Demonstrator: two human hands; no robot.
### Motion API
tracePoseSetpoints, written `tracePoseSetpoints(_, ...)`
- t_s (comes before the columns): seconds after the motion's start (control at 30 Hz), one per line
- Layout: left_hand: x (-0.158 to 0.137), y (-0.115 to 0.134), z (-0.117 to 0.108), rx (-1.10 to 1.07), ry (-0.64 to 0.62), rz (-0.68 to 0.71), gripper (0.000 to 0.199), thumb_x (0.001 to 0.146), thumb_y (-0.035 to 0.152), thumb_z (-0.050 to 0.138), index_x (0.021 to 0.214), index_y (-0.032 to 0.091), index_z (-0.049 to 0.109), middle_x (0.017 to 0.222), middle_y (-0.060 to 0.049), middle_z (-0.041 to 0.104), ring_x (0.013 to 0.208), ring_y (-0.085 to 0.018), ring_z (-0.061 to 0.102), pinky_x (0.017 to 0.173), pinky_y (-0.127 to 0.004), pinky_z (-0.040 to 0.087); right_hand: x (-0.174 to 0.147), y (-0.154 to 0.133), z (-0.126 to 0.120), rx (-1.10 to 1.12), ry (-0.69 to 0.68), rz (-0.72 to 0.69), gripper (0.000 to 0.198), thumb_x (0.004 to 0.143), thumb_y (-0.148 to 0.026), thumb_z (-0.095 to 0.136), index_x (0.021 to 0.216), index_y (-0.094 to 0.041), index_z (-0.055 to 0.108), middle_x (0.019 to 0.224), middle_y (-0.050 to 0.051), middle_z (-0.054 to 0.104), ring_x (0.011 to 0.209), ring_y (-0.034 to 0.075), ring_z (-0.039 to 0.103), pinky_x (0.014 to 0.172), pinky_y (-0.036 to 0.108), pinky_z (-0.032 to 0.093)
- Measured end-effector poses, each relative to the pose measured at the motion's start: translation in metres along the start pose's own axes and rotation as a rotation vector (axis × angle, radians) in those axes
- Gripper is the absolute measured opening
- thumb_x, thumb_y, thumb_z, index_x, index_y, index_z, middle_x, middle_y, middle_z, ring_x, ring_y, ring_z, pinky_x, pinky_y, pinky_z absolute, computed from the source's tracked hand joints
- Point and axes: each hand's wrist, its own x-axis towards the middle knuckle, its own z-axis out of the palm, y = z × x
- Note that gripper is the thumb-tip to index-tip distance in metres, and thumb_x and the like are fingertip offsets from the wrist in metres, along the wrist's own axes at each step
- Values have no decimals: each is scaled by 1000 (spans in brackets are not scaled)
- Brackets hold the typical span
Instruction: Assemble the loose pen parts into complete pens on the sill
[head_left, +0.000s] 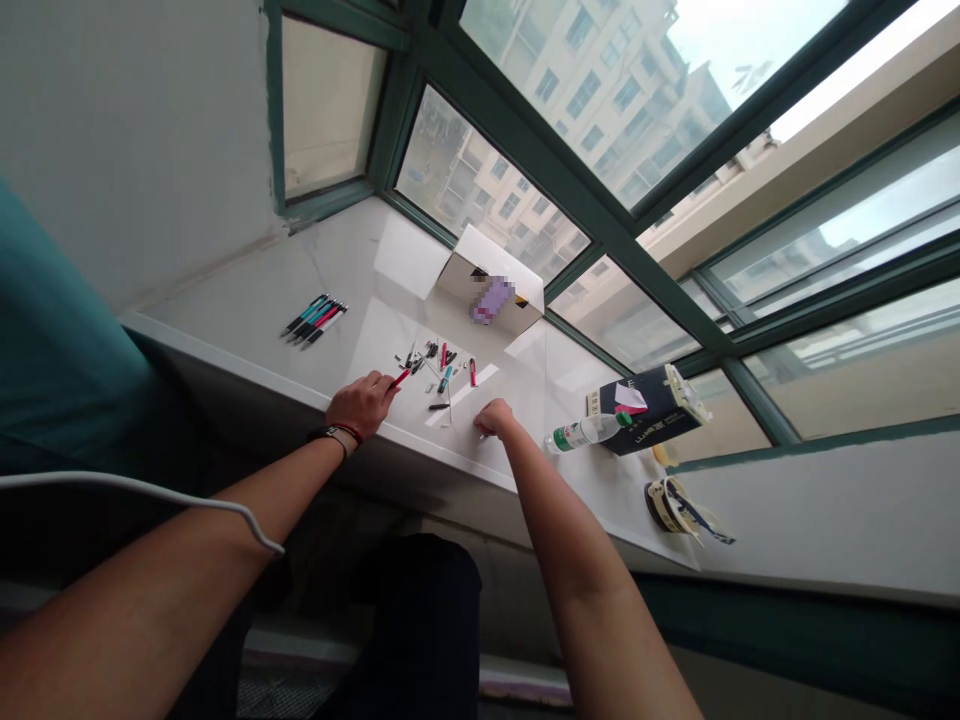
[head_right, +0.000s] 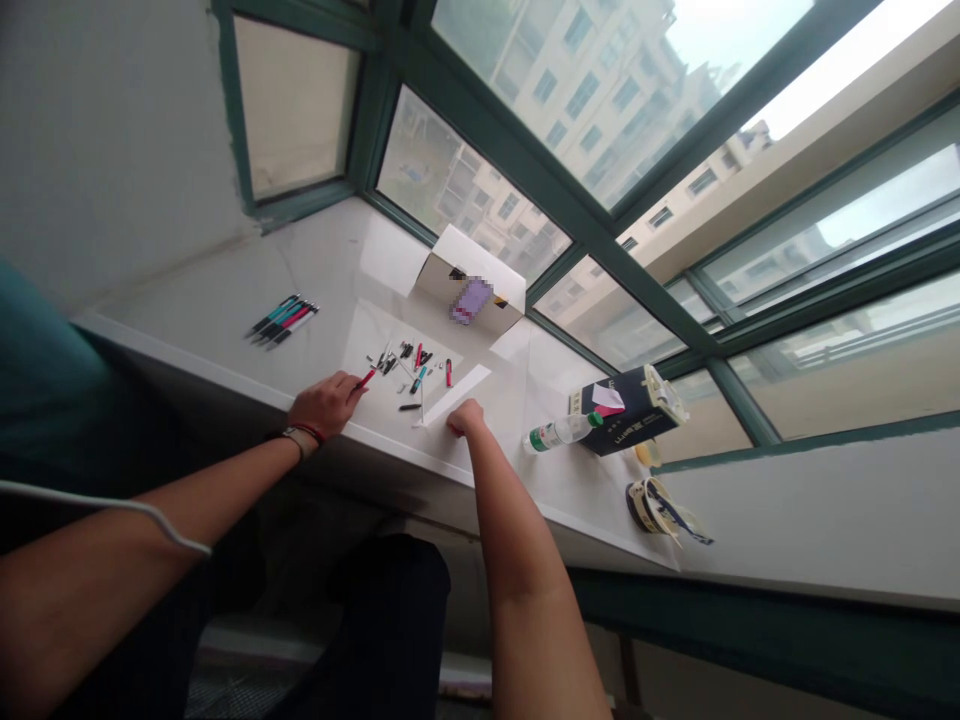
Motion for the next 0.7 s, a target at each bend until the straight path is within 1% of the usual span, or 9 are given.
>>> tracePoseSetpoints(0.1, 0, 0, 1, 12, 13, 1, 38, 101, 44, 33, 103, 22, 63, 98, -8, 64, 83, -23, 61, 61, -32, 35, 0, -3, 0, 136, 10, 2, 12, 57, -2, 73, 66, -8, 67, 55, 11, 64, 60, 23, 67, 53, 25, 51)
tracePoseSetpoints(0.2, 0, -1, 2, 11, 21, 3, 37, 101, 44, 33, 103, 22, 63, 98, -8, 64, 83, -23, 61, 61, -32, 35, -7, -17, -2, 355, 75, -85, 17, 70, -13, 70, 87, -10, 71, 73, 9, 70, 66, 17, 67, 57, 23, 53)
tracePoseSetpoints(0.27, 0, 0, 2, 10, 20, 9, 37, 101, 44, 33, 103, 23, 63, 98, -8, 64, 84, -23, 61, 62, -32, 36, -14, -32, -5, 585, 98, -222, 23, 78, -23, 65, 98, -14, 71, 85, 7, 72, 71, 13, 67, 62, 22, 54)
tracePoseSetpoints(0.3, 0, 0, 2, 11, 17, 11, 37, 101, 44, 33, 103, 23, 63, 98, -8, 64, 84, -23, 61, 62, -32, 36, -18, -41, -7, 713, 100, -307, 24, 79, -27, 65, 99, -15, 71, 88, 6, 72, 73, 12, 66, 64, 22, 54)
tracePoseSetpoints(0.37, 0, 0, 1, 11, 11, 6, 37, 101, 43, 33, 103, 23, 63, 98, -8, 64, 84, -23, 61, 62, -32, 36, -28, -58, -12, 940, 107, -481, 26, 77, -33, 67, 97, -16, 71, 89, 5, 72, 74, 13, 65, 64, 23, 54)
tracePoseSetpoints(0.4, 1, 0, 1, 9, 8, 1, 37, 101, 43, 32, 103, 23, 63, 98, -8, 64, 84, -23, 61, 62, -32, 36, -33, -65, -14, 999, 116, -551, 27, 75, -35, 68, 95, -16, 71, 87, 5, 72, 73, 13, 65, 63, 24, 53)
tracePoseSetpoints(0.47, 1, 0, 1, 0, 7, -8, 37, 101, 43, 32, 102, 23, 63, 98, -8, 64, 83, -23, 61, 61, -32, 36, -42, -78, -20, 973, 153, -656, 27, 76, -37, 68, 94, -17, 72, 83, 4, 72, 71, 14, 64, 63, 25, 53)
tracePoseSetpoints(0.57, 1, 0, 3, -26, 14, -15, 37, 101, 43, 33, 102, 23, 63, 97, -8, 64, 82, -23, 61, 61, -32, 36, -51, -88, -26, 808, 239, -761, 24, 78, -36, 66, 94, -19, 74, 82, 3, 73, 73, 15, 65, 69, 27, 54)
tracePoseSetpoints(0.7, 1, 0, 5, -48, 23, -21, 36, 100, 42, 34, 102, 22, 64, 96, -9, 63, 83, -23, 61, 61, -32, 36, -53, -92, -28, 684, 306, -804, 20, 80, -33, 64, 92, -20, 74, 87, 3, 75, 77, 17, 67, 77, 29, 55)
